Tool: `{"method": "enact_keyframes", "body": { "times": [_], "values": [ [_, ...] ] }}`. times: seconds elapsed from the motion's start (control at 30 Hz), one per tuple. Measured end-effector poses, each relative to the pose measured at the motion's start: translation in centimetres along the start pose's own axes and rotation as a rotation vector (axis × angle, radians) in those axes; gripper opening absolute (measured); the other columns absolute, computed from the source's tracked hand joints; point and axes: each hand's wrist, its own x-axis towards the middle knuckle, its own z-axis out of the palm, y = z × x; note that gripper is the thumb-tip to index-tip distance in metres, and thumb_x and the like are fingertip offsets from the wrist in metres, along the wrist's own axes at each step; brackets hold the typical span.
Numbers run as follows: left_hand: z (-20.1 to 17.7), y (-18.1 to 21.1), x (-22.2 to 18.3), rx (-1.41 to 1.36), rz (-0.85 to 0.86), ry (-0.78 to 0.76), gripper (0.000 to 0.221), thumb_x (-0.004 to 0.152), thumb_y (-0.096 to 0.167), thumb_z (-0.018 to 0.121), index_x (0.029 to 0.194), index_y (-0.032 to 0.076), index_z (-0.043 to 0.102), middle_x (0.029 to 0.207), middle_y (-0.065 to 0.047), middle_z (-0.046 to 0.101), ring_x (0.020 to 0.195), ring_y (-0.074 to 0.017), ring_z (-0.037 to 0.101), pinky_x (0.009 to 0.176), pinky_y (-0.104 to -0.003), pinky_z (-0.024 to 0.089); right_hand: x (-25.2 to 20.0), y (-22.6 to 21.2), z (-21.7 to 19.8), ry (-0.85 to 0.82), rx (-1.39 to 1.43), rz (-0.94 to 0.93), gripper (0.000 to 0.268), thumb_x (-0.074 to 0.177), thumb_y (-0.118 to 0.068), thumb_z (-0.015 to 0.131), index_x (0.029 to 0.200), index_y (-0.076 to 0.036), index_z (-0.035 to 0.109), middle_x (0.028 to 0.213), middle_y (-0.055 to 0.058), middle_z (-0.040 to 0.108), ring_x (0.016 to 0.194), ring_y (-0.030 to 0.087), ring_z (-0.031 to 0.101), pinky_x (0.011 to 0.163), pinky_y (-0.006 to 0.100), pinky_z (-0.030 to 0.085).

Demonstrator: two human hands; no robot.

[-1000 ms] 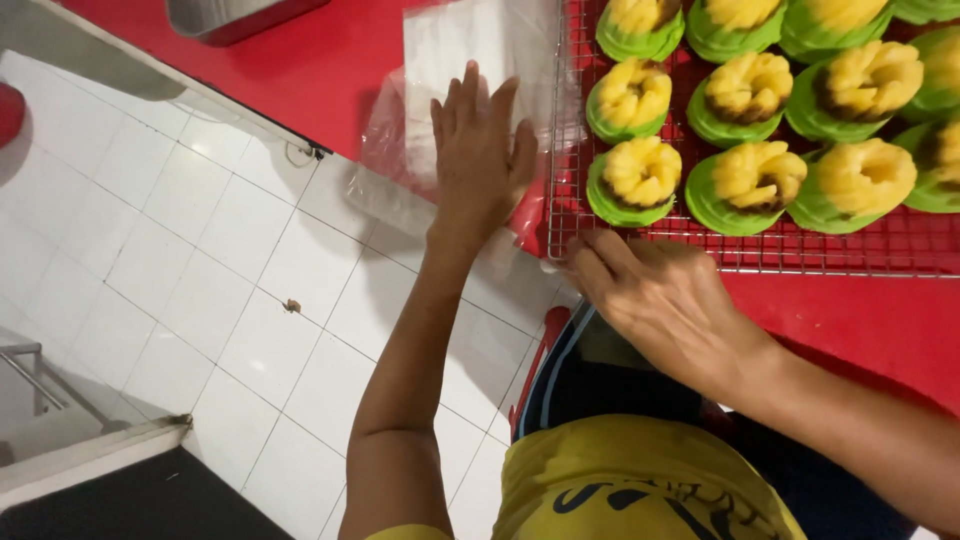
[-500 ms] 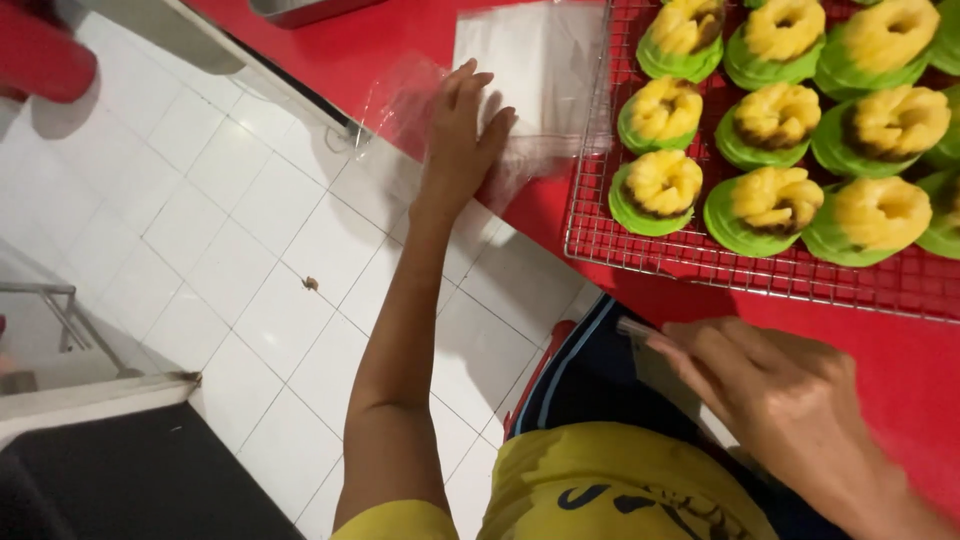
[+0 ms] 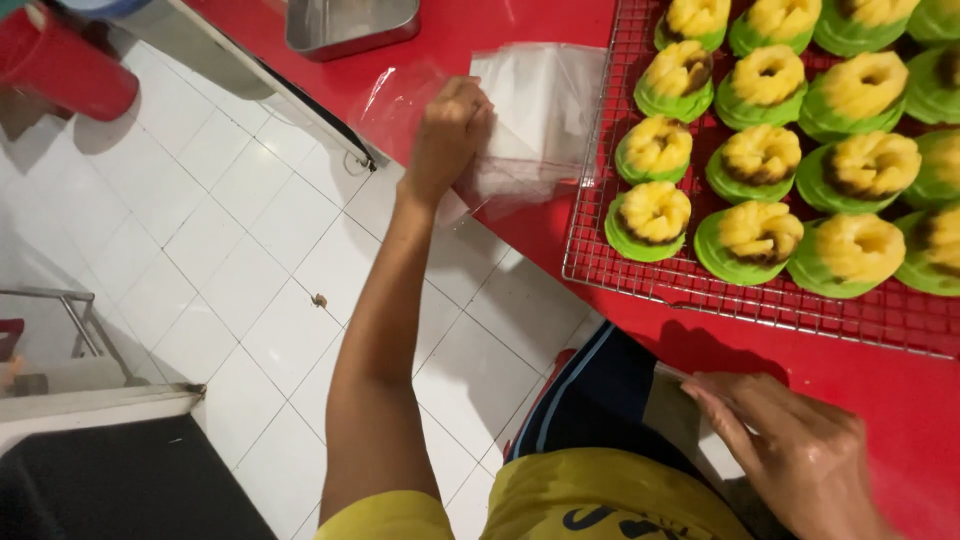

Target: Packaging individual steamed cakes into plastic bags and sealing them using a tape dispenser.

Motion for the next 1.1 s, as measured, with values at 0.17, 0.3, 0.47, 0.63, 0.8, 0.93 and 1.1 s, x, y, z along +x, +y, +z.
{"method": "enact_keyframes", "body": {
  "times": [0.17, 0.3, 0.47, 0.63, 0.8, 0.93, 1.1],
  "values": [
    [-1.2, -2.5, 0.2, 0.014, 0.003, -0.112, 0.024, 0.088, -0.013, 0.047, 0.108, -0.011, 0.060, 0.110, -0.028, 0.067, 0.105, -0.0426, 0.066, 0.087, -0.047, 0.059, -0.6, 0.4, 0.5, 0.029, 0.034, 0.072, 0.008, 0.094, -0.024, 0.072, 0.095, -0.017, 0.076, 0.091, -0.010, 0.076, 0.053, 0.008, 0.058, 0.051, 0.029, 0.043],
    [-2.2, -4.2, -0.8, 0.061, -0.285, -0.315, 0.019, 0.096, -0.006, 0.047, 0.106, -0.005, 0.063, 0.119, -0.026, 0.059, 0.112, -0.0399, 0.055, 0.095, -0.048, 0.047, -0.9, 0.6, 0.7, -0.026, 0.052, 0.128, 0.009, 0.093, -0.023, 0.073, 0.098, -0.017, 0.076, 0.092, -0.009, 0.077, 0.053, 0.008, 0.059, 0.053, 0.031, 0.048],
    [-4.0, -5.1, 0.4, 0.282, -0.382, -0.335, 0.015, 0.083, 0.013, 0.064, 0.071, 0.006, 0.070, 0.084, -0.018, 0.063, 0.075, -0.0360, 0.057, 0.062, -0.048, 0.040, -0.2, 0.1, 0.2, -0.054, 0.095, 0.146, 0.009, 0.093, -0.024, 0.070, 0.095, -0.015, 0.073, 0.092, -0.010, 0.077, 0.067, 0.003, 0.067, 0.056, 0.028, 0.050],
    [-9.2, -4.7, 6.8, 0.481, -0.171, 0.534, 0.014, 0.097, -0.001, 0.044, 0.090, 0.009, 0.051, 0.079, -0.001, 0.044, 0.071, -0.0133, 0.040, 0.055, -0.034, 0.030, 0.1, -0.7, 0.0, -0.041, 0.127, 0.107, 0.014, 0.092, -0.022, 0.070, 0.098, -0.011, 0.075, 0.093, -0.007, 0.079, 0.074, 0.005, 0.073, 0.061, 0.027, 0.053],
    [-5.3, -17.8, 8.9, 0.344, -0.734, 0.571, 0.018, 0.082, 0.011, 0.042, 0.073, 0.022, 0.031, 0.069, 0.006, 0.033, 0.066, -0.0121, 0.035, 0.057, -0.037, 0.031, -0.5, -0.4, 0.1, -0.071, 0.054, 0.153, 0.010, 0.092, -0.019, 0.072, 0.097, -0.011, 0.075, 0.086, -0.006, 0.077, 0.063, 0.005, 0.069, 0.053, 0.031, 0.049],
    [-3.7, -16.6, 9.7, 0.132, -0.719, 0.547, 0.021, 0.079, 0.009, 0.043, 0.074, 0.021, 0.027, 0.072, 0.004, 0.028, 0.069, -0.0169, 0.029, 0.060, -0.040, 0.031, -0.9, -0.6, 0.0, -0.058, 0.032, 0.202, 0.012, 0.093, -0.018, 0.071, 0.104, -0.013, 0.075, 0.090, -0.008, 0.076, 0.065, 0.005, 0.068, 0.057, 0.031, 0.048],
    [-2.7, -15.9, 9.2, 0.089, -0.666, 0.297, 0.017, 0.097, 0.019, 0.040, 0.082, 0.015, 0.036, 0.067, -0.005, 0.037, 0.063, -0.0224, 0.038, 0.059, -0.047, 0.028, -1.1, -0.1, 0.9, -0.033, -0.027, 0.232, 0.010, 0.094, -0.024, 0.071, 0.100, -0.018, 0.076, 0.086, -0.011, 0.075, 0.056, 0.006, 0.062, 0.053, 0.031, 0.046]
  ]
}}
